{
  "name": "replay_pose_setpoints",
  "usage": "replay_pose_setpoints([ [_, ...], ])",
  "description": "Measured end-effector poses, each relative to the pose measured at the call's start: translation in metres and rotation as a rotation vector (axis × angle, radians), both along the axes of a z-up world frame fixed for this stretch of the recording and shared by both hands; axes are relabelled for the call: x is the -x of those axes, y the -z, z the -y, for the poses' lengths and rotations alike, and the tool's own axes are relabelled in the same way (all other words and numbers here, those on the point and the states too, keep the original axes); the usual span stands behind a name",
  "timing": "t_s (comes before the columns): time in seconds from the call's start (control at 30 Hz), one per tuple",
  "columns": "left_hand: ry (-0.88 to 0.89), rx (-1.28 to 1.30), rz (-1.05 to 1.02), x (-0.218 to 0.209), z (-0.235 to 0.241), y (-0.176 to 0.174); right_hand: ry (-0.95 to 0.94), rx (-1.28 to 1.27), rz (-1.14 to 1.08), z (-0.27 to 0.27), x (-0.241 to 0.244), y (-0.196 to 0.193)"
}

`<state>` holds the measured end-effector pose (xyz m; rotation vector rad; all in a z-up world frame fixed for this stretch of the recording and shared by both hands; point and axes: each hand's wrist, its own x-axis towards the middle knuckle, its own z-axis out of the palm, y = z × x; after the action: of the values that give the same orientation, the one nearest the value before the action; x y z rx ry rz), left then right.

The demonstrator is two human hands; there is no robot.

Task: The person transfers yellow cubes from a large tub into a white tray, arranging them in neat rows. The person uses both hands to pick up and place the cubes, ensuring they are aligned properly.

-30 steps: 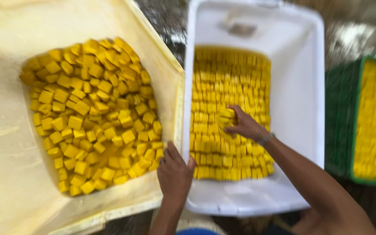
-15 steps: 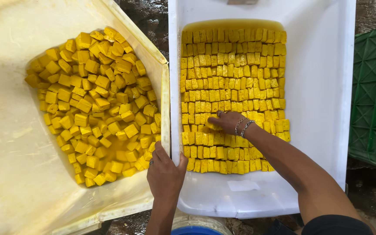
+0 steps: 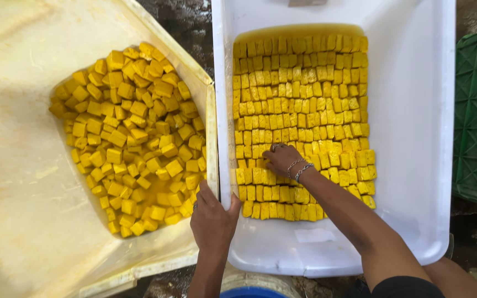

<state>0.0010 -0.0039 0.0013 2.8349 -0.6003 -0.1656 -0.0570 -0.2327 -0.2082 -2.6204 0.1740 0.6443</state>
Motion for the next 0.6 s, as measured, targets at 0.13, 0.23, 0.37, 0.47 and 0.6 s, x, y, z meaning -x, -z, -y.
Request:
replay_pose_setpoints([
  [0.13, -0.002, -0.004, -0.041, -0.001, -0.004, 0.003, -0.145, -0.023, -0.025, -0.004, 0.008, 0.012],
  [0.23, -0.002, 0.014, -0.033, 0.001, -0.004, 0.003, -0.172, -0.038, -0.001, 0.000, 0.011, 0.006],
  [0.37, 0.006, 0.037, 0.009, -0.004, 0.000, 0.002, -0.020, 0.024, -0.065, 0.002, 0.005, -0.013],
  [0.47, -0.001, 0.054, 0.006, 0.001, -0.004, 0.002, -0.081, 0.044, -0.155, -0.008, 0.013, -0.025],
  [0.6, -0.016, 0.034, -0.058, -0.001, -0.004, 0.002, -0.085, 0.090, -0.231, -0.009, 0.008, -0.034],
])
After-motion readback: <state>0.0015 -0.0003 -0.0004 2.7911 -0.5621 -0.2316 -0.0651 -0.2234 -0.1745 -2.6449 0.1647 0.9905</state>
